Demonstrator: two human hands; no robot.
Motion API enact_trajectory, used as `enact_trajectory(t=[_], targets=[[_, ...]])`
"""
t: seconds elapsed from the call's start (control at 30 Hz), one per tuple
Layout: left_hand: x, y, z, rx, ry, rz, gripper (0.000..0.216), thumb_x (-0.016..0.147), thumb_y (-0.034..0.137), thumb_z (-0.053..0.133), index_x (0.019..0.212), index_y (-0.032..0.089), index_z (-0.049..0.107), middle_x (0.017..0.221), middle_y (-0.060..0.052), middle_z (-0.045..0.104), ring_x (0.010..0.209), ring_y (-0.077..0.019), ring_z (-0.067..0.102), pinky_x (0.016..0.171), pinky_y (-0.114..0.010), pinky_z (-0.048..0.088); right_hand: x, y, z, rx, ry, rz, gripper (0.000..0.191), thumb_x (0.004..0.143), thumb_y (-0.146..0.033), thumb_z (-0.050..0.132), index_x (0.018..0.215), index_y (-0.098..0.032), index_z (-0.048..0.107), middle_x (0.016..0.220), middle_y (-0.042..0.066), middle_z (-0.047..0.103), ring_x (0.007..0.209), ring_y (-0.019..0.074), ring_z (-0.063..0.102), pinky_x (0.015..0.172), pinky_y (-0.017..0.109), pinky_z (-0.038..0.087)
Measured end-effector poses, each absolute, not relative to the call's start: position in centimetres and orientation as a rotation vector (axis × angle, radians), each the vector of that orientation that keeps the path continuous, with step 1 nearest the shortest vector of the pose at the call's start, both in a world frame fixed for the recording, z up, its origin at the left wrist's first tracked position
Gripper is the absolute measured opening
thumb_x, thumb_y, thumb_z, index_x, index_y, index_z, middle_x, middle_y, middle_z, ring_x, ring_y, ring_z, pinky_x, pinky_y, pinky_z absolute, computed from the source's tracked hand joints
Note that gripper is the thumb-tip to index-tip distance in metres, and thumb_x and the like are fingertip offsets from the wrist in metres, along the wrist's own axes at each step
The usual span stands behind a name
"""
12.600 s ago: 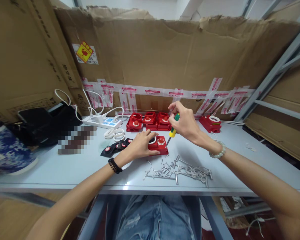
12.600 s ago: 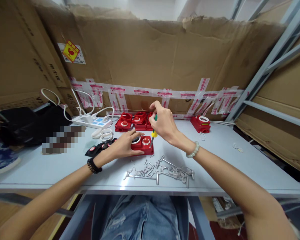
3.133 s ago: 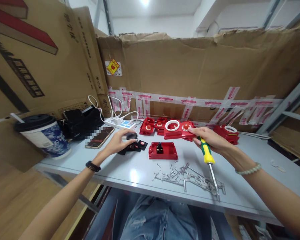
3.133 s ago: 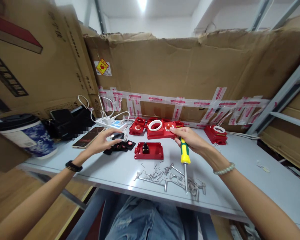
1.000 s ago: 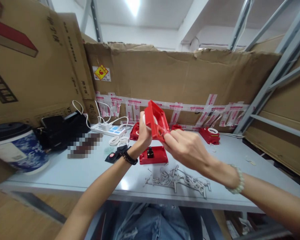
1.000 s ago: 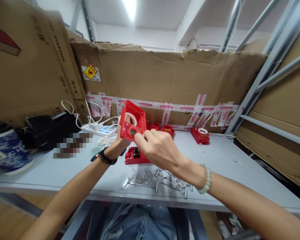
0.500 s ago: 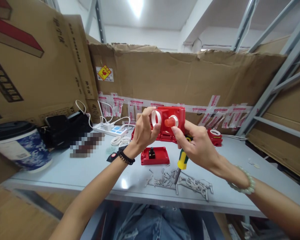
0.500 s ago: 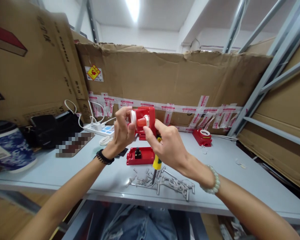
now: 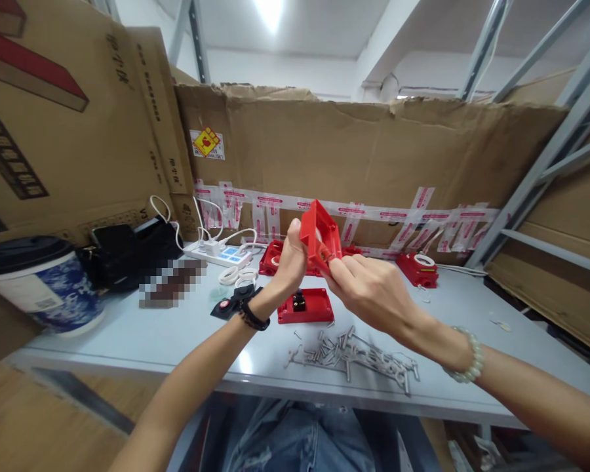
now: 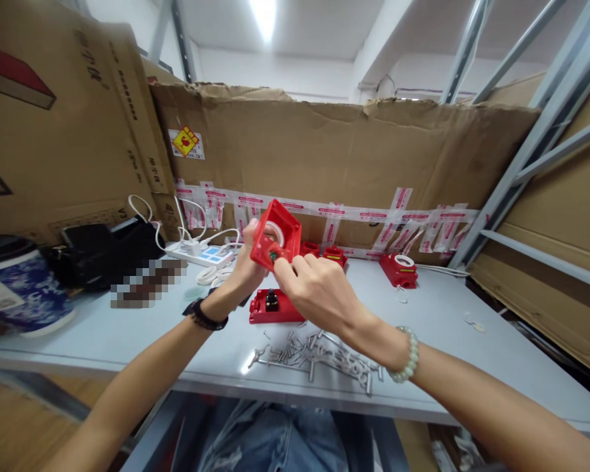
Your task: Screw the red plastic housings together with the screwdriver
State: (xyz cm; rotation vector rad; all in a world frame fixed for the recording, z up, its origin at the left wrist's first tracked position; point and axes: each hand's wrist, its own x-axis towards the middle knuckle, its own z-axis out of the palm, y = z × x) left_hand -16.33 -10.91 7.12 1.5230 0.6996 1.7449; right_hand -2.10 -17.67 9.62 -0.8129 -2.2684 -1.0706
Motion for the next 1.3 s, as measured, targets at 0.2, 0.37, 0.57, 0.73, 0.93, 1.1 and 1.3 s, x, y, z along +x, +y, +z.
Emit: enact_trajectory(t=[0.2,0.37,0.57,0.73,0.93,1.1,1.3], targets=[[-17.7,-10.8,7.5,1.217,0.607,1.06,0.05,0.087,0.062,0.026,0.058,0.021,0.029,0.046,0.006,0.027,0.036,-0.0069,0.025,0.036,-0.021,0.029,-0.8,-17.6,9.7,-0.74,-2.326,-1.226,0.026,0.086,-0.007,0.038,0.067,-0.019,0.051,0.054,0.0,0.053,0.05,0.0116,0.041,0.05,0.029,0.022],[-17.6,-12.1,5.5,1.484,0.73,1.525,0.045,0.091,0.059,0.02,0.085,0.02,0.043,0.063,0.001,0.049,0.048,-0.0114,0.047,0.044,-0.025,0.041,-0.3,-17.2,9.5,-0.862,-2.313,-0.827,0.022,0.09,-0.023,0.041,0.07,-0.019,0.049,0.054,-0.001,0.053,0.047,0.0098,0.039,0.048,0.027,0.024],[-17.5,-12.6,3.7,2.192,0.91,2.011,0.037,0.093,0.045,0.037,0.122,0.023,0.03,0.112,-0.011,0.051,0.096,-0.0195,0.054,0.086,-0.041,0.044,-0.9,-18.3,10.5,-1.114,-2.16,-0.07,0.026,0.09,-0.039,0.039,0.076,-0.019,0.049,0.052,-0.004,0.046,0.043,0.0081,0.034,0.046,0.026,0.026],[-17.8,-11.8,3.6,2.319,0.989,1.985,0.037,0.091,0.046,0.036,0.116,0.019,0.033,0.098,-0.009,0.053,0.079,-0.0183,0.054,0.072,-0.037,0.045,-1.5,-18.9,10.6,-1.093,-2.133,0.114,0.026,0.09,-0.036,0.04,0.075,-0.018,0.051,0.054,-0.004,0.048,0.045,0.0078,0.038,0.047,0.025,0.028],[-17.0,-12.7,3.3,1.86,1.005,1.85,0.026,0.093,0.046,0.031,0.096,0.021,0.036,0.072,0.002,0.047,0.062,-0.0122,0.05,0.061,-0.027,0.041,-2.0,-18.6,8.1,-0.949,-2.197,-0.491,0.023,0.089,-0.027,0.043,0.069,-0.017,0.049,0.049,-0.004,0.047,0.041,0.0076,0.032,0.044,0.025,0.022],[-17.0,-12.8,4.3,1.276,0.851,1.395,0.037,0.089,0.048,0.035,0.067,0.019,0.04,0.053,0.005,0.039,0.045,-0.0087,0.038,0.048,-0.022,0.036,-1.3,-18.7,6.8,-0.711,-2.314,-1.106,0.023,0.086,-0.014,0.047,0.063,-0.019,0.047,0.052,-0.002,0.051,0.047,0.0109,0.04,0.05,0.028,0.021],[-17.8,-14.4,2.6,1.389,0.767,1.321,0.051,0.089,0.061,0.025,0.086,0.016,0.05,0.062,-0.001,0.053,0.051,-0.0124,0.049,0.051,-0.026,0.042,0.0,-19.3,6.6,-0.673,-2.351,-1.112,0.024,0.086,-0.017,0.05,0.063,-0.019,0.047,0.051,-0.003,0.048,0.047,0.0107,0.038,0.05,0.028,0.022]])
